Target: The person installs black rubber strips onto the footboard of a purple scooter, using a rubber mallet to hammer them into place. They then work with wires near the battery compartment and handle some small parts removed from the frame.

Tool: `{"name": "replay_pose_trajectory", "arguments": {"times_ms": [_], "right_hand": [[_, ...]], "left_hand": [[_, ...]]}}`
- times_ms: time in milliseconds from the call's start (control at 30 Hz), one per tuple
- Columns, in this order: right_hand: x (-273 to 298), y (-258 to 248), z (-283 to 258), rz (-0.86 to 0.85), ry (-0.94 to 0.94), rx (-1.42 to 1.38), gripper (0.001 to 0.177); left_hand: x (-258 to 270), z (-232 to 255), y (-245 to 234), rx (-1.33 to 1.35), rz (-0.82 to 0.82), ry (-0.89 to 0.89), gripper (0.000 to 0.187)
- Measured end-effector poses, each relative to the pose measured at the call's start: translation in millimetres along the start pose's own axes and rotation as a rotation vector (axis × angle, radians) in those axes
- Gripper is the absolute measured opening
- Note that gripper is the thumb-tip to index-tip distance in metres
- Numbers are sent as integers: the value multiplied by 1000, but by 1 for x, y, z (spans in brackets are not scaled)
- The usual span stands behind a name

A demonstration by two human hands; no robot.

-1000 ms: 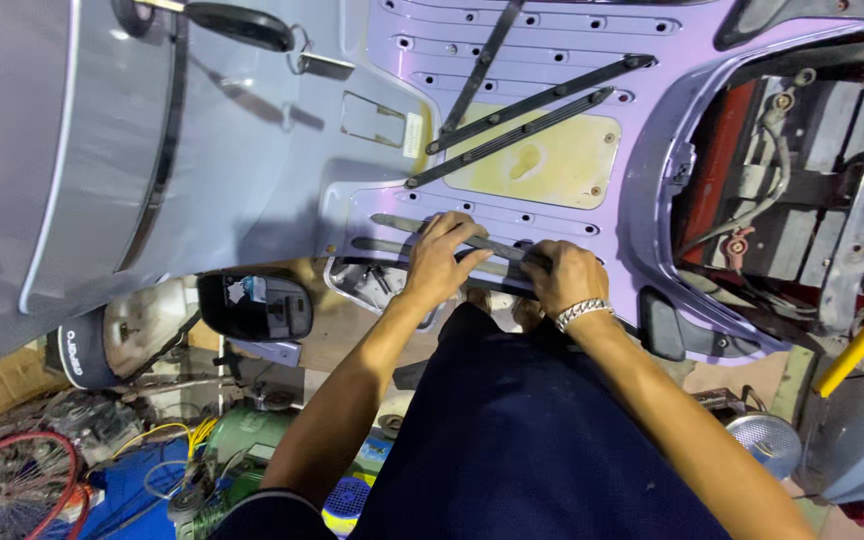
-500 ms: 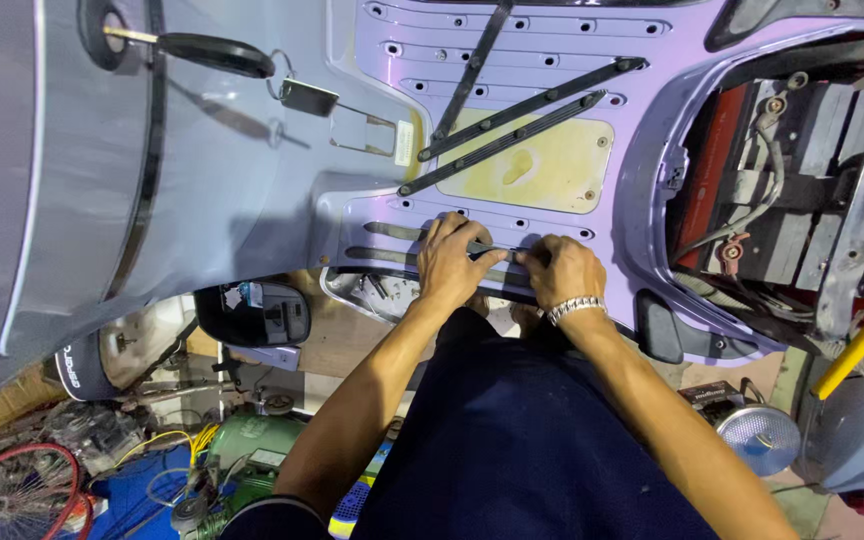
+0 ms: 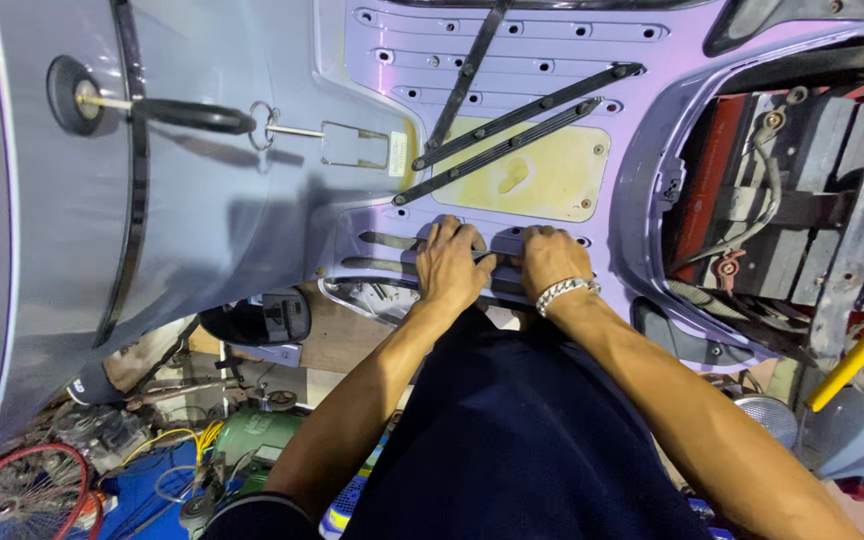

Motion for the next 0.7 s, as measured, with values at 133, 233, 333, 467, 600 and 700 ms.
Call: {"name": "replay_pose_trajectory", "arguments": {"times_ms": [133,233,333,467,600,700], "right_hand": [[2,14,-4,74,-112,63,29],[-4,25,-18,87,-120,187,32],[0,12,-9,61,-101,108,29],[36,-19,45,73,169,-146,29],[79,-32,90,299,229,-375,19],[84,-25,98,384,228,-482,18]], "left_hand": [[-1,6,11,-150,44,136,44],[-5,12,23,-209,-35,171,51],[-16,8,14,-135,-123,134,41],[0,4,-1,19,-79,21,46],[8,49,19,124,69,433,38],[5,70,39,211,23,522,26]]}}
Point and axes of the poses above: each hand's wrist, its own x-axis away from the middle knuckle, its own y-axis out of the palm, z = x × y, the point moved 6 cm from there along -x, towards the middle knuckle, and after that the axes turned 14 degrees about y, right-handed, at the moved point
